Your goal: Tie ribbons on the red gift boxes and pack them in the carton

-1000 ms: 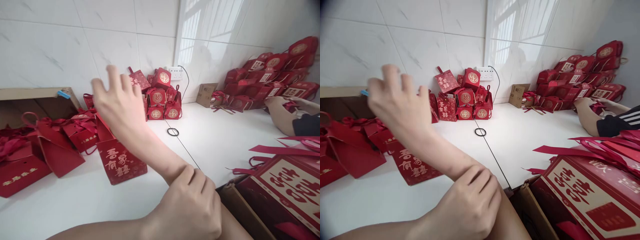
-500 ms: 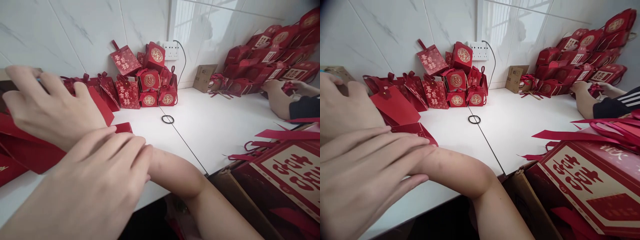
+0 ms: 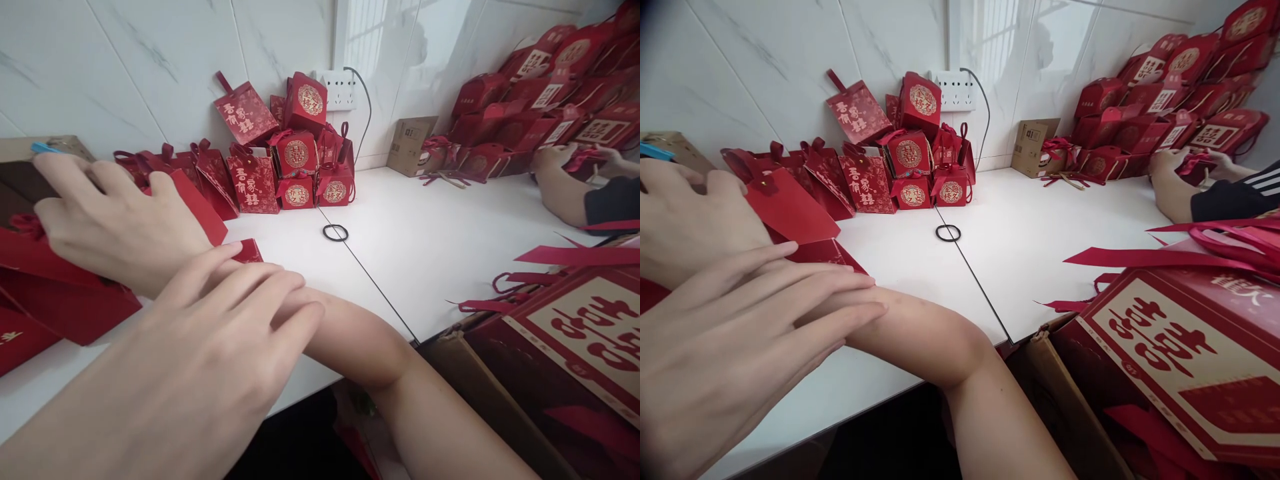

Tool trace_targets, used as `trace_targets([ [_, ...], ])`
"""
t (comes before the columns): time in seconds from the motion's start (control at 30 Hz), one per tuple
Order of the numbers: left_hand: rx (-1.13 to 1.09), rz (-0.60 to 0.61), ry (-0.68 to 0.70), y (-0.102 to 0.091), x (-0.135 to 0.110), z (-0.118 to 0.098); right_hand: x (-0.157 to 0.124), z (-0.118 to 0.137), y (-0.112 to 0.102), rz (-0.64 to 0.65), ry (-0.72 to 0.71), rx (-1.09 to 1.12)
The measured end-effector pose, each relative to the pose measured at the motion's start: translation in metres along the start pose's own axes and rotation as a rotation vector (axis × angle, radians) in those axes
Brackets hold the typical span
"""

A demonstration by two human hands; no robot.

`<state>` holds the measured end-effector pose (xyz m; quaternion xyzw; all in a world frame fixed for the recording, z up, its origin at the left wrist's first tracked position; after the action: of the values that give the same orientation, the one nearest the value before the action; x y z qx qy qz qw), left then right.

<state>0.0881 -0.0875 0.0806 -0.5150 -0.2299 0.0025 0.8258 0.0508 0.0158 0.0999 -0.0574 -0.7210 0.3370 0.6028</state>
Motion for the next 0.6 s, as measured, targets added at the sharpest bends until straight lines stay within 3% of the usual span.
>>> trace_targets([
  [0.3, -0.052, -0.021, 0.065, 0.0002, 0.0029, 0.0012, 0.0025, 0.0009, 0.0078, 0.002, 0.016, 0.001],
  [0.6, -0.064, -0.02, 0.072, 0.0005, 0.0009, 0.0007, -0.0012, 0.0014, 0.0057, -0.114, 0.048, 0.039],
])
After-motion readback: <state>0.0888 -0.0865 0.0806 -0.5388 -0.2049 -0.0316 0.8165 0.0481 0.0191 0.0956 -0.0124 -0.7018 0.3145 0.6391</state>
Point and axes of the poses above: each hand's wrist, its own x-axis towards the middle knuckle, its own y-axis out of the palm, z = x × y, the point moved 5 cm from there along x, towards the middle knuckle, and after that the axes turned 1 degree about y, right-handed, at the moved point
